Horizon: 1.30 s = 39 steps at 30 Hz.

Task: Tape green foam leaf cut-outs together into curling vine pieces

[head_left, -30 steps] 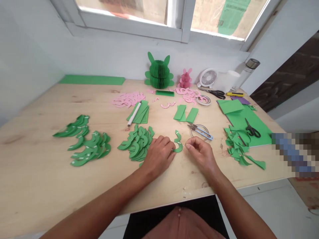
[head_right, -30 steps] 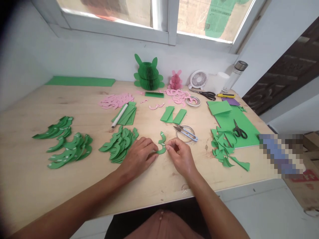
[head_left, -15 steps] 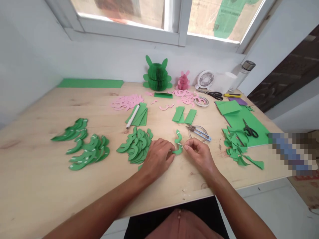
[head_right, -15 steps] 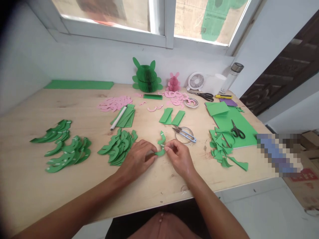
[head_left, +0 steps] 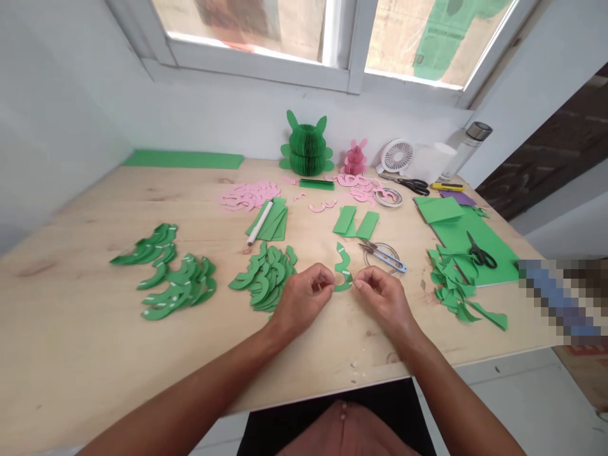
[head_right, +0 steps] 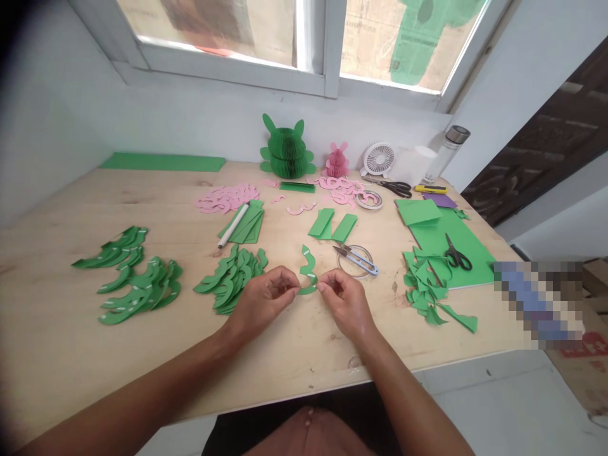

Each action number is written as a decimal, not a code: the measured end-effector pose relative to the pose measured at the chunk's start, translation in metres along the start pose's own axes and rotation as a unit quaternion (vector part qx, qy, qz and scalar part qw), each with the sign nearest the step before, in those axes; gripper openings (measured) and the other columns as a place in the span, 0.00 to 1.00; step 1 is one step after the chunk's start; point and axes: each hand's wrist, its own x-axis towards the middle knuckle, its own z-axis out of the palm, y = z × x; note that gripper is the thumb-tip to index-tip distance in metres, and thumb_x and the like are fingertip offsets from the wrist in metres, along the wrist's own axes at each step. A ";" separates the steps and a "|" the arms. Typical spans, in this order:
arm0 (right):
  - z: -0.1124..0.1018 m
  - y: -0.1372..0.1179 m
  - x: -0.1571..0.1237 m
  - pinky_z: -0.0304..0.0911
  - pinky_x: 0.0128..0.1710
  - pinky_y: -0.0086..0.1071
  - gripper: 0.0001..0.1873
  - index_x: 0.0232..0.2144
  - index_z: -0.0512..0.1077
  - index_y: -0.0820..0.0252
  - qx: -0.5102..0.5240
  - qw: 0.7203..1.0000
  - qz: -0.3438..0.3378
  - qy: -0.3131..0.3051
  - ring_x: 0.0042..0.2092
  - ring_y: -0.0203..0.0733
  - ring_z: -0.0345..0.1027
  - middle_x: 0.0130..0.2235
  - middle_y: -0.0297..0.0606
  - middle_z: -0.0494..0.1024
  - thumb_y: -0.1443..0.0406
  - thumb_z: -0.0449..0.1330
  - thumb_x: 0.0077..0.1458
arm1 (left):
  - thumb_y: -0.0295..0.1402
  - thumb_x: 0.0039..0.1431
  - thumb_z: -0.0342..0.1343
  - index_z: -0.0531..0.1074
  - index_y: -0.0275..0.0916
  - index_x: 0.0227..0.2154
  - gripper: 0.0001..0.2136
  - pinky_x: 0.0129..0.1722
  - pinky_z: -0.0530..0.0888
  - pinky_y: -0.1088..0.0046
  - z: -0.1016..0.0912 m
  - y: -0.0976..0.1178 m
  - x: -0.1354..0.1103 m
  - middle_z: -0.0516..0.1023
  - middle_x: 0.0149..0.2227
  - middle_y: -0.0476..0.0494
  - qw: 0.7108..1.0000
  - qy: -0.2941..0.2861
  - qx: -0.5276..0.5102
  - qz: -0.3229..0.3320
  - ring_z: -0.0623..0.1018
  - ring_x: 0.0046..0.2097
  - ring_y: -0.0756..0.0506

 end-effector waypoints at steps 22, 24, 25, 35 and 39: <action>0.050 -0.034 0.013 0.53 0.30 0.28 0.11 0.23 0.69 0.61 0.312 0.939 0.140 0.036 0.27 0.32 0.57 0.23 0.30 0.68 0.60 0.66 0.42 | 0.29 0.40 0.62 0.67 0.36 0.22 0.08 0.29 0.72 0.75 -0.011 0.005 0.006 0.72 0.24 0.52 0.927 0.146 -0.326 -0.113 0.77 0.27 0.49; 0.060 -0.035 0.015 0.53 0.30 0.28 0.11 0.23 0.70 0.61 0.319 0.936 0.143 0.046 0.28 0.32 0.57 0.24 0.30 0.68 0.60 0.66 0.42 | 0.29 0.40 0.62 0.68 0.36 0.22 0.07 0.30 0.73 0.75 -0.013 0.005 0.007 0.73 0.24 0.51 0.926 0.169 -0.323 -0.101 0.76 0.27 0.50; 0.064 -0.036 0.015 0.53 0.31 0.28 0.11 0.24 0.70 0.61 0.322 0.934 0.146 0.053 0.28 0.32 0.57 0.24 0.30 0.68 0.60 0.66 0.42 | 0.28 0.40 0.62 0.69 0.36 0.22 0.07 0.31 0.72 0.75 -0.014 0.005 0.007 0.73 0.24 0.51 0.926 0.180 -0.319 -0.095 0.75 0.27 0.51; 0.086 -0.040 0.028 0.55 0.36 0.29 0.10 0.27 0.72 0.59 0.344 0.926 0.128 0.092 0.33 0.33 0.60 0.30 0.31 0.71 0.60 0.66 0.42 | 0.28 0.41 0.61 0.70 0.37 0.22 0.05 0.33 0.70 0.77 -0.020 -0.002 0.011 0.73 0.24 0.51 0.916 0.244 -0.311 -0.071 0.73 0.29 0.52; 0.089 -0.039 0.032 0.55 0.36 0.28 0.10 0.25 0.72 0.61 0.355 0.920 0.130 0.100 0.31 0.32 0.60 0.28 0.30 0.71 0.61 0.67 0.40 | 0.28 0.41 0.61 0.70 0.36 0.23 0.05 0.32 0.70 0.77 -0.020 -0.002 0.011 0.73 0.24 0.51 0.918 0.235 -0.309 -0.079 0.72 0.28 0.52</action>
